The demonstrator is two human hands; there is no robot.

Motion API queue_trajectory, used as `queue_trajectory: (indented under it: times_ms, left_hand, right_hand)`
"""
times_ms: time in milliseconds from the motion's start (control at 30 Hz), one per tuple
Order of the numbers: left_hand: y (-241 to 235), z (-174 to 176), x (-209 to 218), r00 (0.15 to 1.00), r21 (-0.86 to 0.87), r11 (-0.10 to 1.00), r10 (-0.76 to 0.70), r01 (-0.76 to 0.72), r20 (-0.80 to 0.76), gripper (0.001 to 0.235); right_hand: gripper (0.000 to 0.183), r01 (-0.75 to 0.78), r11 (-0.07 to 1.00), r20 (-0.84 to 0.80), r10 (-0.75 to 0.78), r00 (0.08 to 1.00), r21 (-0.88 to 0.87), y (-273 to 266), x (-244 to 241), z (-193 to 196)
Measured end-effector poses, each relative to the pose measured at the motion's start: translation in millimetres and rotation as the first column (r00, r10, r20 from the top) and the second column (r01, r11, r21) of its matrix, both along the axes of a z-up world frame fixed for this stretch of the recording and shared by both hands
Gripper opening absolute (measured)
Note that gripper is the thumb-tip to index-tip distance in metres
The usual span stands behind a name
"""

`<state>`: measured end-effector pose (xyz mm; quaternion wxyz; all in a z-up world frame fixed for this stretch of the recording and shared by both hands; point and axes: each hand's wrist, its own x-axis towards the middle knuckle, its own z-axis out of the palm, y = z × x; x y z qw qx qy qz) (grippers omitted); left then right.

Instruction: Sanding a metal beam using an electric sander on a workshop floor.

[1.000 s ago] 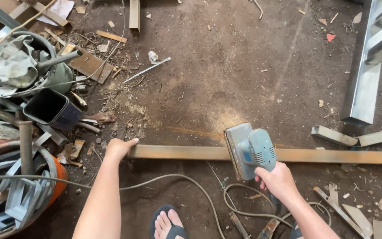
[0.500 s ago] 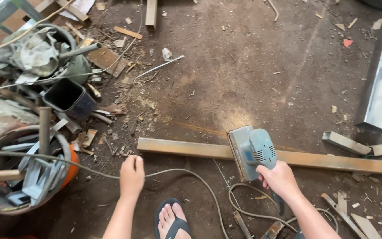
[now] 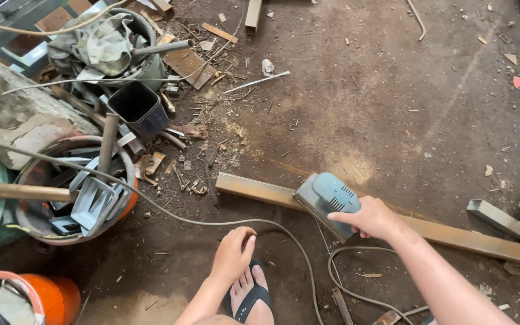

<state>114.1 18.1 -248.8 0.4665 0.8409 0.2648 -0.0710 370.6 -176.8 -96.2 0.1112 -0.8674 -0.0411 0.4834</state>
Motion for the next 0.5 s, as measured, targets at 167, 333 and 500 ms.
queue_trajectory:
  times_ms: [167, 333, 500]
  left_hand:
    - [4.3, 0.1, -11.7, 1.000, -0.014, 1.000, 0.003, -0.003, -0.030, 0.026]
    - [10.7, 15.0, -22.9, 0.994, -0.046, 0.997, 0.050, -0.055, -0.101, 0.029]
    - [21.8, 55.8, -51.6, 0.951, 0.001, 0.951, 0.310, -0.310, -0.018, 0.031]
  right_hand:
    - [0.044, -0.100, 0.995, -0.027, 0.100, 0.995, -0.014, 2.2, 19.2, -5.0]
    - [0.070, 0.003, 0.994, -0.074, 0.006, 0.997, 0.111, -3.4, 24.2, -9.8]
    - [0.076, -0.247, 0.956, 0.006, 0.249, 0.968, 0.157, 0.1, 32.1, -15.0]
